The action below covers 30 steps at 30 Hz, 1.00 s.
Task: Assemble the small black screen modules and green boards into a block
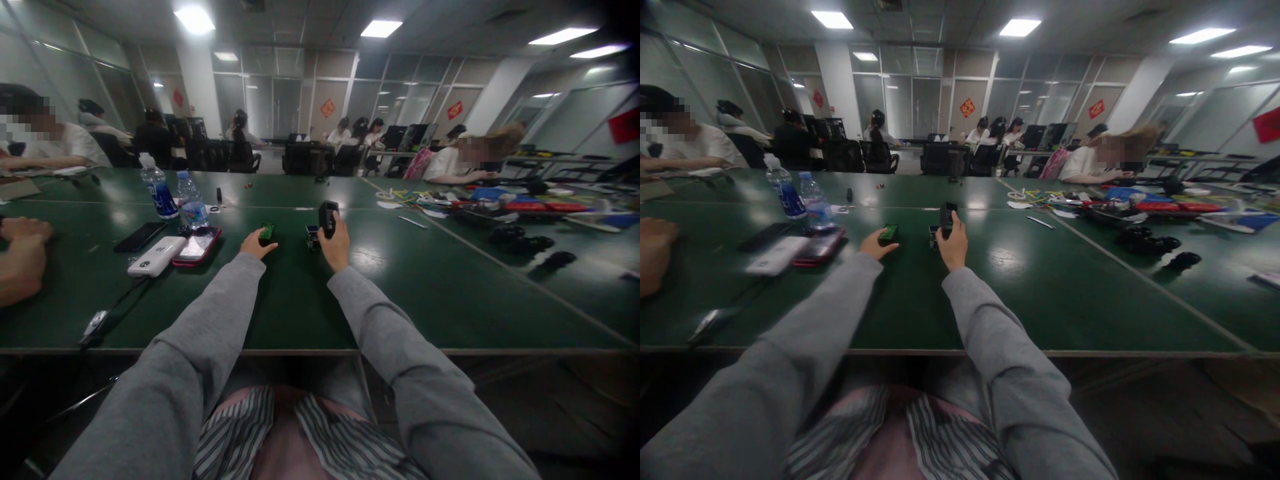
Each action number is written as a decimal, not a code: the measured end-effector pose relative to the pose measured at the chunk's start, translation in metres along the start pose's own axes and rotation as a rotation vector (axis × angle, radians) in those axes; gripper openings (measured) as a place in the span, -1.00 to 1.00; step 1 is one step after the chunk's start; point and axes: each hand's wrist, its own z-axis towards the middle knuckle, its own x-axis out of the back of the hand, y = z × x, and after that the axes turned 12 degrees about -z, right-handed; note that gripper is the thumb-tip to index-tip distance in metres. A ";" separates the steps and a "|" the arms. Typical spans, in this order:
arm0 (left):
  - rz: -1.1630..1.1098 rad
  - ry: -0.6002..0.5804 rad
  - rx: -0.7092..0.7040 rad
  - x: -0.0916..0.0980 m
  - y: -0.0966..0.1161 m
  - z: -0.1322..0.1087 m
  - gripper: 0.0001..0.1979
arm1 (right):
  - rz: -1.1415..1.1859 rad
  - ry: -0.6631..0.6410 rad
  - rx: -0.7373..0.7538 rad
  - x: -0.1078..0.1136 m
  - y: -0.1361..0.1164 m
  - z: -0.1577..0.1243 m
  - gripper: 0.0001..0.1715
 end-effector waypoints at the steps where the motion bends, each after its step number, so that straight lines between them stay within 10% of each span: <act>1: 0.027 -0.006 -0.004 0.000 0.000 0.000 -0.27 | -0.029 0.018 -0.025 0.001 0.004 0.002 -0.29; 13: 0.198 0.033 -0.005 0.006 0.014 -0.009 -0.42 | -0.293 -0.225 -0.210 -0.016 0.041 -0.005 -0.33; 25: 0.235 -0.020 0.041 0.010 0.034 -0.015 -0.49 | -0.298 0.104 -0.150 -0.001 0.015 0.003 -0.51; 30: -0.241 0.134 0.273 0.010 0.037 -0.010 -0.60 | -0.177 0.216 0.016 0.020 -0.017 0.001 -0.57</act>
